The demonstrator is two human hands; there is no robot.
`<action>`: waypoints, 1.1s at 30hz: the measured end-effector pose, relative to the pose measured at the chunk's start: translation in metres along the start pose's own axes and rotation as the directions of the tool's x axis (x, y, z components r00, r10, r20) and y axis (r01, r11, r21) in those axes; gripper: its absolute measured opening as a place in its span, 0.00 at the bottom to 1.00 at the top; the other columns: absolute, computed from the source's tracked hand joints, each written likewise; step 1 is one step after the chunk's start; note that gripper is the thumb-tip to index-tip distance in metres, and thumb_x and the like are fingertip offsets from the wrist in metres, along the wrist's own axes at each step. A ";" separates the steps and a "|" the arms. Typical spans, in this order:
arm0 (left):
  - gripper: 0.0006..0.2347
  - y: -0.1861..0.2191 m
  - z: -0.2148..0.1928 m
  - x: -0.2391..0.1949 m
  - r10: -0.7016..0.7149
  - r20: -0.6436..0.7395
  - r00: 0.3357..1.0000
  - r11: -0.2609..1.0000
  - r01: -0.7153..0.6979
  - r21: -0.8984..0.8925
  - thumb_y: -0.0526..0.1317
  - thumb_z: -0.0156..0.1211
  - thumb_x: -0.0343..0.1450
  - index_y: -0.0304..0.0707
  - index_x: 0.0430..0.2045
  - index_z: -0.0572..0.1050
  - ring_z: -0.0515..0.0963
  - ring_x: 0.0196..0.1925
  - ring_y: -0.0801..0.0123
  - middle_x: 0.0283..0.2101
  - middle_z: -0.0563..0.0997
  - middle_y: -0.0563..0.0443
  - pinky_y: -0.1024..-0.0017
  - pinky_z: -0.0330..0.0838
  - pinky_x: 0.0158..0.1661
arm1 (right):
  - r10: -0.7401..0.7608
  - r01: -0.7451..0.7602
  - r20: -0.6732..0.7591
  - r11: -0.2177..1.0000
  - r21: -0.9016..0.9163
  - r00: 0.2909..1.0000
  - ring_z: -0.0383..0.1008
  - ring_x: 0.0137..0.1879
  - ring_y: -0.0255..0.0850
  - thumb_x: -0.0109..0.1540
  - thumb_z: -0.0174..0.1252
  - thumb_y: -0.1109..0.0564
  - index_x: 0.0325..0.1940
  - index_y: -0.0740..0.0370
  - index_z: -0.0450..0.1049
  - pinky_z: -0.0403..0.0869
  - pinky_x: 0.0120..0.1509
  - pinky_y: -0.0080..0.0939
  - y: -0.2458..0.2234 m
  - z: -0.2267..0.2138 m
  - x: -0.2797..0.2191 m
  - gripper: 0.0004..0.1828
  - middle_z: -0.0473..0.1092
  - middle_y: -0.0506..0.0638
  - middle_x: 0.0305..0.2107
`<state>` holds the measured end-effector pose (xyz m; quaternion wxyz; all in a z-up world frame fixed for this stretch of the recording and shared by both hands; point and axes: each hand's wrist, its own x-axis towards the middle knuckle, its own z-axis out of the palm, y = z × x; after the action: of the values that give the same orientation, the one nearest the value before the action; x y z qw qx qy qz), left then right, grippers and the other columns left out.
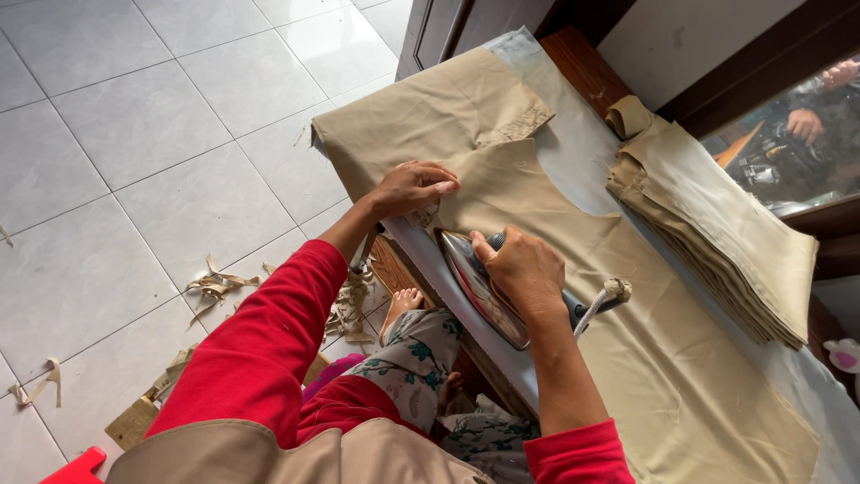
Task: The person irons beige fabric pieces on a table, smoothing them with an iron and adjusting their position. They handle multiple pieces, folding and stacking them as they work.
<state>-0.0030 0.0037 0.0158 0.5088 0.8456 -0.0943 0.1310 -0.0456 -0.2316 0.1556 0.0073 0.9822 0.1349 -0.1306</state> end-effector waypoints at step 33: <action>0.17 0.016 -0.007 -0.006 -0.196 0.012 0.981 0.919 0.187 -0.348 0.55 0.49 0.78 0.52 0.46 0.84 0.75 0.64 0.52 0.54 0.83 0.47 0.55 0.64 0.64 | -0.019 0.019 -0.014 1.000 0.015 1.000 0.79 0.54 0.62 0.60 0.43 0.21 0.48 0.56 0.77 0.74 0.58 0.61 -0.019 -0.001 0.021 0.40 0.79 0.65 0.40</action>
<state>-0.0147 0.0023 0.0304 0.6615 0.7460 -0.0270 0.0716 -0.0308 -0.2077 0.1513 -0.0022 0.9818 0.1431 -0.1248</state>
